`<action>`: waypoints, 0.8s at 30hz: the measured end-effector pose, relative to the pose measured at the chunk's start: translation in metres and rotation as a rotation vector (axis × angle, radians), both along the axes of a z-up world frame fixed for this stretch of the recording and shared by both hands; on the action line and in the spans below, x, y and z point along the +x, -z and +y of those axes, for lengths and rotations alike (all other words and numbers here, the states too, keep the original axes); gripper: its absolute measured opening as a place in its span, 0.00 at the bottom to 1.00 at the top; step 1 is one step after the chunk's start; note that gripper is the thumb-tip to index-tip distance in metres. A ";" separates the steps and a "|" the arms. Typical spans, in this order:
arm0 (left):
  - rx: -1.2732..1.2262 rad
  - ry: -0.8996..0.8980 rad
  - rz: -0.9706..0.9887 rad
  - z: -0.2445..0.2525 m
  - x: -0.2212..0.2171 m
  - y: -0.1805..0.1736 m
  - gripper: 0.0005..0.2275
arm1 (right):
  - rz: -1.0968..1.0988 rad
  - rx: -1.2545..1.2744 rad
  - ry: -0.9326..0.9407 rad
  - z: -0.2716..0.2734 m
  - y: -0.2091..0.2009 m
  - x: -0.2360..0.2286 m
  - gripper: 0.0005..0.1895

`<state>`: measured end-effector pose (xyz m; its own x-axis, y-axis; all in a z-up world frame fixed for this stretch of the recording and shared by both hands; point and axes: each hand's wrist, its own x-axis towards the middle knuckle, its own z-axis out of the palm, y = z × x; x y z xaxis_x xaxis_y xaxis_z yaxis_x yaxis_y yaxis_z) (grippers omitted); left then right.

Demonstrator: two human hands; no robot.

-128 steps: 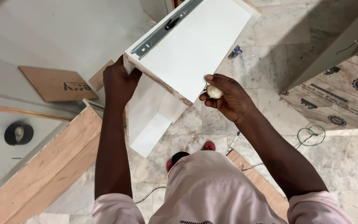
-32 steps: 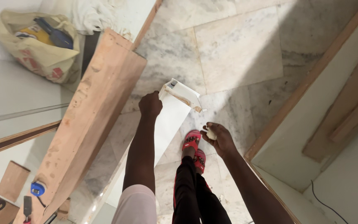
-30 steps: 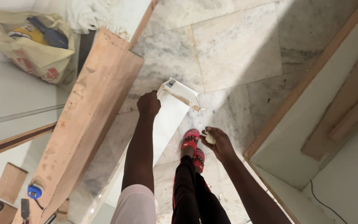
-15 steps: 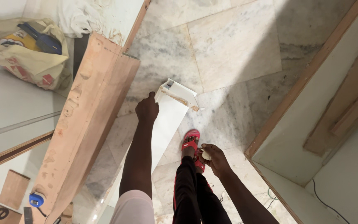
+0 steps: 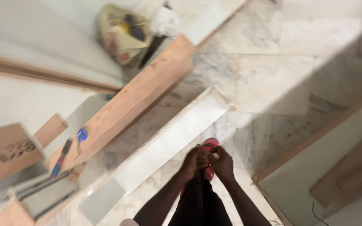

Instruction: The person applies a white adhesive edge band to the exposed edges of a white drawer front using a small white roller. They smooth the band along the edges, lift the drawer to access different sides, and use a utility knife to trim the excess material. The drawer is handled and repositioned multiple times during the process.

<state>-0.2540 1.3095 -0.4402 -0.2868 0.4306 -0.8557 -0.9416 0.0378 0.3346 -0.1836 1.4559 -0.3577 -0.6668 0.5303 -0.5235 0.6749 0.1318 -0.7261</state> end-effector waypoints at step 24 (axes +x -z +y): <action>0.528 -0.832 0.737 -0.309 0.086 -0.361 0.38 | 1.114 0.126 -1.077 -0.350 -0.330 0.045 0.38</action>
